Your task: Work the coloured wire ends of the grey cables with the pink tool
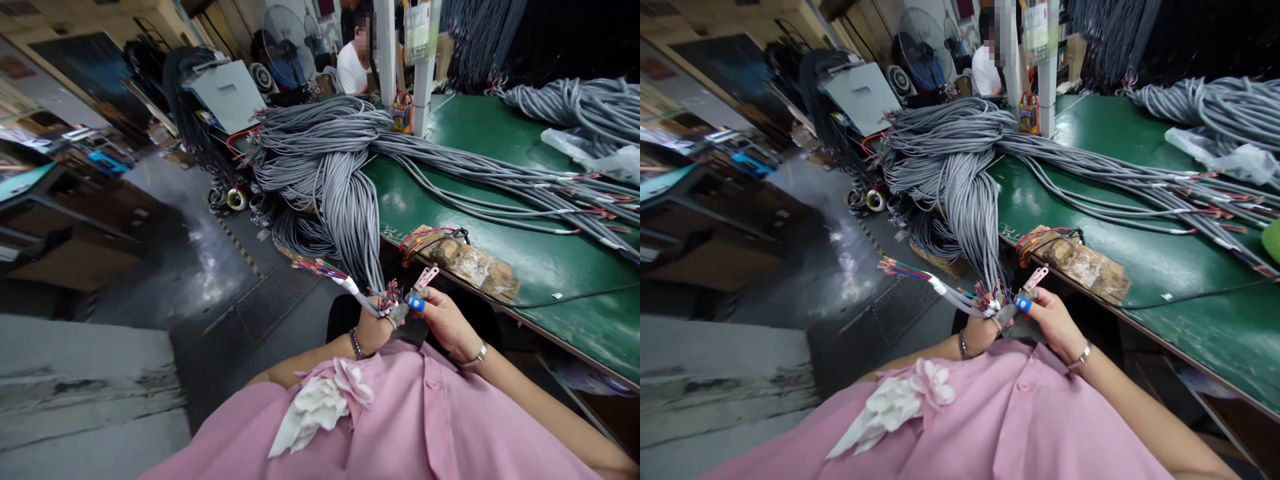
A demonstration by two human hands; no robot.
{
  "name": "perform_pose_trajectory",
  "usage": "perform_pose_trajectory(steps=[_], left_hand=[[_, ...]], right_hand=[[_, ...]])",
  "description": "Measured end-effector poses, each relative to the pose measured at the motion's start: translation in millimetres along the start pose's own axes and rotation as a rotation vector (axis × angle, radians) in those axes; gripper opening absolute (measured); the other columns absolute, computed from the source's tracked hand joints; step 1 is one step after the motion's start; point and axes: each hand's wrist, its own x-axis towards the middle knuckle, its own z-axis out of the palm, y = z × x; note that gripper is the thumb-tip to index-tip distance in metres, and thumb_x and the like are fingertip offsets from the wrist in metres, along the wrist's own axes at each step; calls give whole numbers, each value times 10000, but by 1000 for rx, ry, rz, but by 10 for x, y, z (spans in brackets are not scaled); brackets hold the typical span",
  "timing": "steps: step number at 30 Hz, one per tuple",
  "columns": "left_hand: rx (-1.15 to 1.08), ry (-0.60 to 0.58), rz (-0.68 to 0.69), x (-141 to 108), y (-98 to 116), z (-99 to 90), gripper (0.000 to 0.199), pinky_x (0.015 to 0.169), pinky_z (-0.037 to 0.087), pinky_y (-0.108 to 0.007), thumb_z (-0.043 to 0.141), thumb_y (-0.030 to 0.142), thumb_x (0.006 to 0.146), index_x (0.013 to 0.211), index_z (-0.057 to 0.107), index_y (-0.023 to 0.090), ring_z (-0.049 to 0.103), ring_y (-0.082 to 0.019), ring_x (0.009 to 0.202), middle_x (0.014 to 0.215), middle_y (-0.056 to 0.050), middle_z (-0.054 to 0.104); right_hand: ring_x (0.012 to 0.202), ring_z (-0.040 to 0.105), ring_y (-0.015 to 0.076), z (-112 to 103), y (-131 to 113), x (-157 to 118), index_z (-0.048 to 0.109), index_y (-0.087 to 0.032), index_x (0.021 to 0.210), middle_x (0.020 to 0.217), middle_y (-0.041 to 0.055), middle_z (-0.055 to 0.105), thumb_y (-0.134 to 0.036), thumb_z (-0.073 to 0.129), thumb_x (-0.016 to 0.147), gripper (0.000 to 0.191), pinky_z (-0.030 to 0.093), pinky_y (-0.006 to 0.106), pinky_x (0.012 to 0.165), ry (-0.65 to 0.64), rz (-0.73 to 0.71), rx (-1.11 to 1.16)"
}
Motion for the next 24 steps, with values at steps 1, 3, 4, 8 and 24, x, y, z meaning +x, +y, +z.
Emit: perform_pose_trajectory(steps=[1,3,4,8,24], left_hand=[[2,0,7,-6,-11,-2,325,533,453,-251,669,350,778,541,605,139,566,-128,527,536,-41,607],[2,5,11,-18,-30,-6,320,530,450,-251,667,350,781,550,607,137,564,-127,527,544,-40,610],[4,13,8,-23,-36,-7,322,527,448,-251,662,354,785,553,608,137,562,-126,524,543,-40,610],[34,22,11,-30,-44,-12,348,553,459,-258,642,364,802,539,606,140,569,-132,530,525,-41,609],[-72,76,-125,-32,-67,-9,370,520,469,-243,669,447,766,565,625,140,602,-139,536,542,-43,628]], right_hand=[[556,510,98,0,8,-4,669,-190,744,668,-11,637,-276,788,686,158,416,237,556,10,-6,-6],[551,508,99,4,22,-15,666,-191,738,658,-14,635,-273,783,687,152,417,240,560,23,-18,-13],[550,510,100,10,26,-21,663,-192,735,654,-16,634,-269,780,688,148,418,242,562,27,-22,-12],[566,532,108,45,22,-35,655,-195,753,673,-11,645,-269,753,713,129,418,245,568,2,-24,1],[595,536,139,89,123,-21,618,-204,761,655,-11,625,-325,746,705,185,427,270,588,106,-107,-81]])
